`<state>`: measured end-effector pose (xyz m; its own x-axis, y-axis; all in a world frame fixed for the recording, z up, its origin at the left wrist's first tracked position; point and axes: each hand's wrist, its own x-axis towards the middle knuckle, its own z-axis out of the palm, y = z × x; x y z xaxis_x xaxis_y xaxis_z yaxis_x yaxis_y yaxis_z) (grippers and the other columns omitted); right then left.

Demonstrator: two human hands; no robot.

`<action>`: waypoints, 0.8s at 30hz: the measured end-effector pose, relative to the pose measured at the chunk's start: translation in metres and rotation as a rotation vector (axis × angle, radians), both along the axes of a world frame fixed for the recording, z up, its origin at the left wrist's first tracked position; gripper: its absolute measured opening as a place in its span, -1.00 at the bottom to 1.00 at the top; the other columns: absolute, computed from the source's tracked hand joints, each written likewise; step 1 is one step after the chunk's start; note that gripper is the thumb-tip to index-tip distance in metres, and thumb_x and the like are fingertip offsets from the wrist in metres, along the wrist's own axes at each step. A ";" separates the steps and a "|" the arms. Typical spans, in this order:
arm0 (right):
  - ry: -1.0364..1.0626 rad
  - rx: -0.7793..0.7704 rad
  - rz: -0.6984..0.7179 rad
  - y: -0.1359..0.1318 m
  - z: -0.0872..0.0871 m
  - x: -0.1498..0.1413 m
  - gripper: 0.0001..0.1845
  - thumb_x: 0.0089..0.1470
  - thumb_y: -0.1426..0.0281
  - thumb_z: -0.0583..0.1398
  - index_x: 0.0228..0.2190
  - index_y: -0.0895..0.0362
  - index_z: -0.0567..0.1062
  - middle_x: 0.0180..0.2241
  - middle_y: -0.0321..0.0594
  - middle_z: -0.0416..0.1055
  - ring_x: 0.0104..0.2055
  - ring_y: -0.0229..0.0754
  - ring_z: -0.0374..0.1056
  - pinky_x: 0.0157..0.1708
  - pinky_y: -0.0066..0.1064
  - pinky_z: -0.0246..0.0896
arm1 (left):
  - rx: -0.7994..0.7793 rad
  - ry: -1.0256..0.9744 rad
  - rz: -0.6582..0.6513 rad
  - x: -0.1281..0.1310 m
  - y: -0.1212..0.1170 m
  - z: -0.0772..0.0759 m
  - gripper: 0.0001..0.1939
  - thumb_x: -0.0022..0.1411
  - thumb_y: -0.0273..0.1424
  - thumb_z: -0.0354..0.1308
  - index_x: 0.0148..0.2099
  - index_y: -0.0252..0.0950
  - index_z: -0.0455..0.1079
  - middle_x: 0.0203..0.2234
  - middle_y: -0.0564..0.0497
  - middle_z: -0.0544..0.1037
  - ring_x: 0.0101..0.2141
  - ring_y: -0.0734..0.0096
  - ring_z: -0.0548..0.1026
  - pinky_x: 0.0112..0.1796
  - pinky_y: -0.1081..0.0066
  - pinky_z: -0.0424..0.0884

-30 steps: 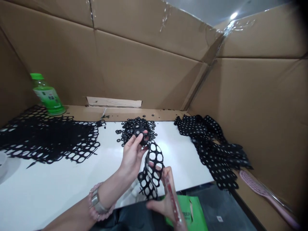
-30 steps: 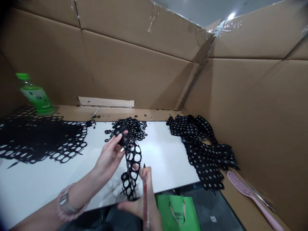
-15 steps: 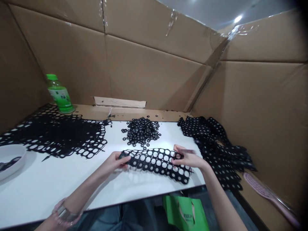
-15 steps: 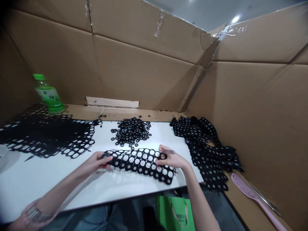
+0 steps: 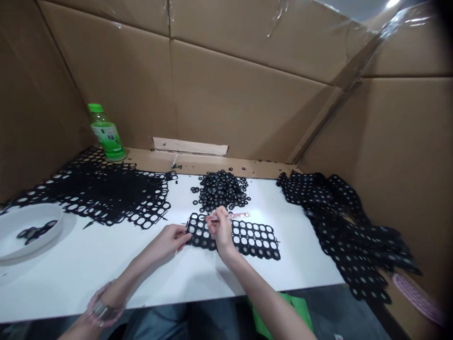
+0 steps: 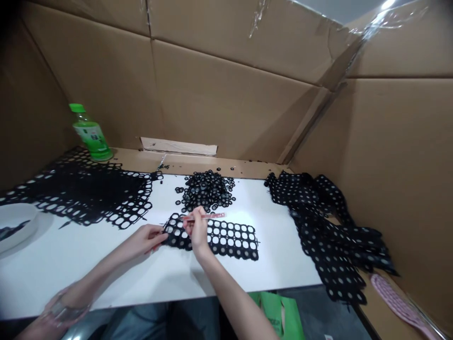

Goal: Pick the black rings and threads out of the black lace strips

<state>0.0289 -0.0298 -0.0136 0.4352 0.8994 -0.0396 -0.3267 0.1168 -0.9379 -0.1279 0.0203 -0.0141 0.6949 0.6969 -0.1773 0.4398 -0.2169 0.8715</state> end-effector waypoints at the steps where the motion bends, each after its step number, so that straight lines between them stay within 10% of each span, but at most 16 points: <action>1: 0.005 -0.015 -0.015 0.002 -0.009 -0.004 -0.68 0.02 0.10 -0.02 -0.56 0.05 0.06 -0.74 -0.46 0.18 -0.77 -0.40 -0.11 -0.76 -0.57 -0.31 | 0.011 0.011 0.003 -0.002 0.001 0.000 -0.62 0.09 -0.15 0.00 -0.61 -0.30 0.12 -0.77 0.14 0.26 -0.71 0.55 0.22 -0.64 0.55 0.08; 8: -0.337 -0.085 0.079 -0.007 -0.018 -0.010 -0.64 -0.16 0.27 0.24 -0.65 0.09 0.14 -0.79 -0.46 0.19 -0.75 -0.36 0.13 -0.73 -0.56 -0.05 | -0.073 0.013 0.046 -0.012 0.008 0.002 -0.62 0.07 -0.15 0.01 -0.61 -0.31 0.16 -0.77 0.13 0.27 -0.69 0.55 0.23 -0.62 0.56 0.08; 24: -0.381 -0.099 0.217 -0.007 -0.017 -0.012 -0.70 -0.12 0.29 0.20 -0.65 0.09 0.17 -0.70 -0.33 0.36 -0.71 -0.29 0.27 -0.71 -0.52 0.10 | -0.136 -0.037 0.029 -0.014 0.010 0.000 -0.67 0.09 -0.22 0.01 -0.59 -0.33 0.20 -0.76 0.13 0.26 -0.68 0.56 0.21 -0.62 0.55 0.05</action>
